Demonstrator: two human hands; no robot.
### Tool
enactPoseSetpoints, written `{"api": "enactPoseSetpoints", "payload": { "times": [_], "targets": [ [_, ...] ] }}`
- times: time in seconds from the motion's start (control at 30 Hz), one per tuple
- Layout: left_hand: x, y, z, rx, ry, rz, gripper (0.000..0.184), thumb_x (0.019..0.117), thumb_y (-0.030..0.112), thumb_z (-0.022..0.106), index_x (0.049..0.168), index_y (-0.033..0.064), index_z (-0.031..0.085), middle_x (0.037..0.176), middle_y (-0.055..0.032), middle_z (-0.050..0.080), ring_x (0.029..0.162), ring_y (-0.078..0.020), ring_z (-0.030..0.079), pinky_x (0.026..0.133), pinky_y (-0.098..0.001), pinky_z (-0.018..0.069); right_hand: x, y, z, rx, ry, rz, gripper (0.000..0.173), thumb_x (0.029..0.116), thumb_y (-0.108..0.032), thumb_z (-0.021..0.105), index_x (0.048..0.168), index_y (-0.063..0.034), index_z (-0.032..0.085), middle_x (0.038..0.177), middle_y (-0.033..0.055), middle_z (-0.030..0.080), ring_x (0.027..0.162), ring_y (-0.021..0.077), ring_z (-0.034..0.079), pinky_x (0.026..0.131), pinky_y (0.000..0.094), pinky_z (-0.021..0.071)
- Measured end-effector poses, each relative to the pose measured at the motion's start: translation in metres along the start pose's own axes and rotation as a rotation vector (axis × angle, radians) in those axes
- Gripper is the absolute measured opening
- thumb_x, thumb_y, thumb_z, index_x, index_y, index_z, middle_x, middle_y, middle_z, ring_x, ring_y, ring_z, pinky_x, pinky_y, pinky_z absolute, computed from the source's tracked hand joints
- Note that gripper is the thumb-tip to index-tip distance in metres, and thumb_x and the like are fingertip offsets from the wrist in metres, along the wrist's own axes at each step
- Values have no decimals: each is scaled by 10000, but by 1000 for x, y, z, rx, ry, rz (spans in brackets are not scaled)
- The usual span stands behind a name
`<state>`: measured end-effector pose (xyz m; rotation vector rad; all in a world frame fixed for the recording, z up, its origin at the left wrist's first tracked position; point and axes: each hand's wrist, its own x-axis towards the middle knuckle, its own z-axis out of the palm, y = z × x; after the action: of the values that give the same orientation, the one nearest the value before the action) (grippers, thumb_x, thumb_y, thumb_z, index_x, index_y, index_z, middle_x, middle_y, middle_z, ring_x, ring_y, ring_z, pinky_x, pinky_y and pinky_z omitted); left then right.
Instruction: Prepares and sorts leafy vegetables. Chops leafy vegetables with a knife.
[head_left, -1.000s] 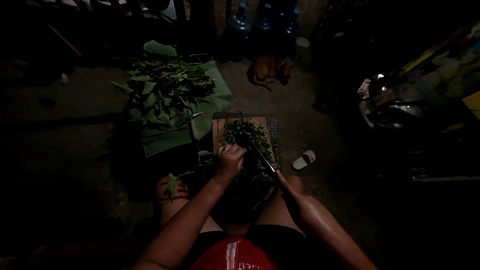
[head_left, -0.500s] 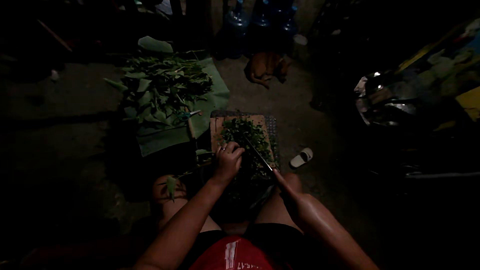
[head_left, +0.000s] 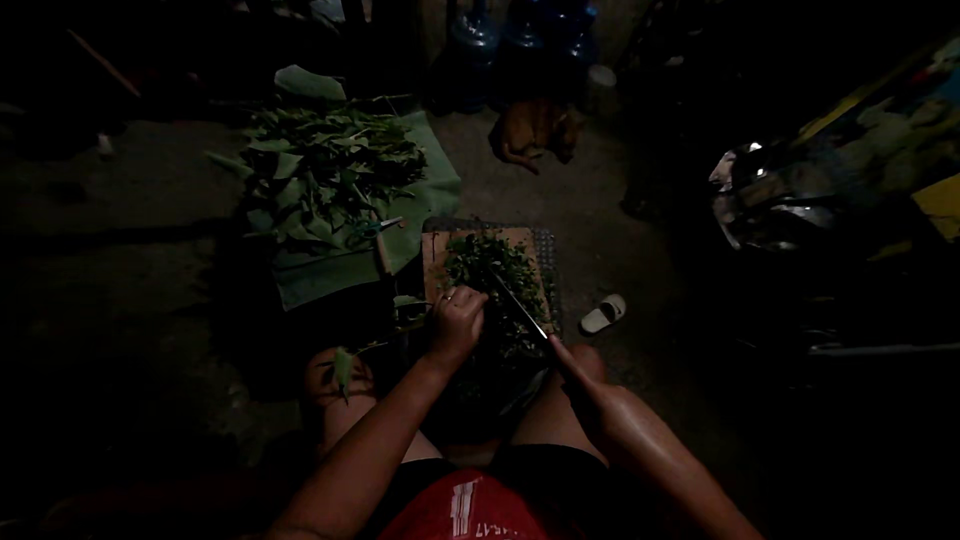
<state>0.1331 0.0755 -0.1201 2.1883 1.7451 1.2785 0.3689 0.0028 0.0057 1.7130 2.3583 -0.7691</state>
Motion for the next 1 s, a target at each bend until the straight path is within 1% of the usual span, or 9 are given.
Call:
{"api": "enactPoseSetpoints", "payload": {
  "times": [0.1, 0.23, 0.37, 0.5, 0.63, 0.73, 0.83, 0.93, 1.0],
  "targets": [
    [1, 1, -1, 11, -7, 2, 144, 927, 48, 676, 1032, 43, 774, 1016, -144, 735, 1002, -328, 703, 903, -516, 558, 7, -1, 7, -22, -55, 17, 675, 1096, -216, 420, 1649, -387, 72, 911, 174, 712, 717, 334, 697, 678, 521, 577],
    [0, 2, -6, 75, -41, -1, 206, 926, 62, 682, 1100, 98, 785, 1065, -110, 746, 1034, -319, 691, 927, -548, 512, 31, 0, 23, 6, -73, 2, 707, 1088, -178, 417, 1652, -363, 33, 897, 167, 712, 755, 341, 700, 732, 529, 572],
    [-2, 6, -8, 78, -71, -54, 234, 935, 91, 686, 1134, 155, 791, 1142, -114, 718, 1101, -341, 646, 951, -581, 466, 27, 7, 19, 34, -14, -27, 664, 1093, -222, 416, 1654, -351, 85, 912, 175, 712, 735, 320, 692, 714, 513, 575],
    [0, 8, -10, 66, -43, -80, 140, 932, 88, 683, 1027, 73, 785, 1025, -144, 721, 1010, -352, 671, 919, -582, 484, 1, -3, 0, -2, -12, -1, 663, 1094, -234, 434, 1649, -377, 102, 935, 181, 712, 721, 324, 696, 676, 511, 574],
    [1, 5, -5, 81, 3, -67, 119, 929, 111, 704, 1003, 73, 789, 963, -122, 727, 968, -326, 681, 878, -540, 508, 9, -6, 12, -56, -81, 37, 691, 1095, -187, 410, 1648, -389, 48, 910, 183, 708, 740, 349, 698, 696, 527, 573],
    [-2, 4, -6, 84, -23, -59, 145, 934, 101, 704, 1049, 85, 789, 997, -121, 729, 996, -333, 678, 873, -545, 512, 30, 2, 29, 3, -92, -5, 731, 1083, -158, 421, 1651, -365, 9, 910, 174, 708, 748, 343, 695, 730, 529, 570],
    [-4, 1, -11, 59, -78, -31, 225, 931, 62, 672, 1131, 89, 770, 1134, -122, 728, 1089, -338, 670, 941, -559, 510, 32, 8, 29, 58, -57, -48, 698, 1087, -193, 427, 1655, -347, 51, 892, 173, 709, 717, 322, 688, 711, 520, 571],
    [-5, 2, -11, -1, -74, -46, 228, 924, 24, 660, 1122, 53, 770, 1118, -151, 719, 1078, -353, 669, 947, -553, 521, 17, 2, 13, 50, -6, -50, 656, 1094, -229, 422, 1654, -345, 100, 943, 176, 719, 745, 316, 698, 715, 509, 579],
    [-5, 2, -12, -9, -45, -69, 175, 928, 29, 664, 1069, 21, 768, 1075, -168, 725, 1050, -358, 685, 928, -545, 540, 4, -4, 6, 14, 17, -38, 652, 1096, -239, 426, 1650, -372, 108, 918, 161, 713, 709, 295, 690, 671, 485, 578]
  ]
}}
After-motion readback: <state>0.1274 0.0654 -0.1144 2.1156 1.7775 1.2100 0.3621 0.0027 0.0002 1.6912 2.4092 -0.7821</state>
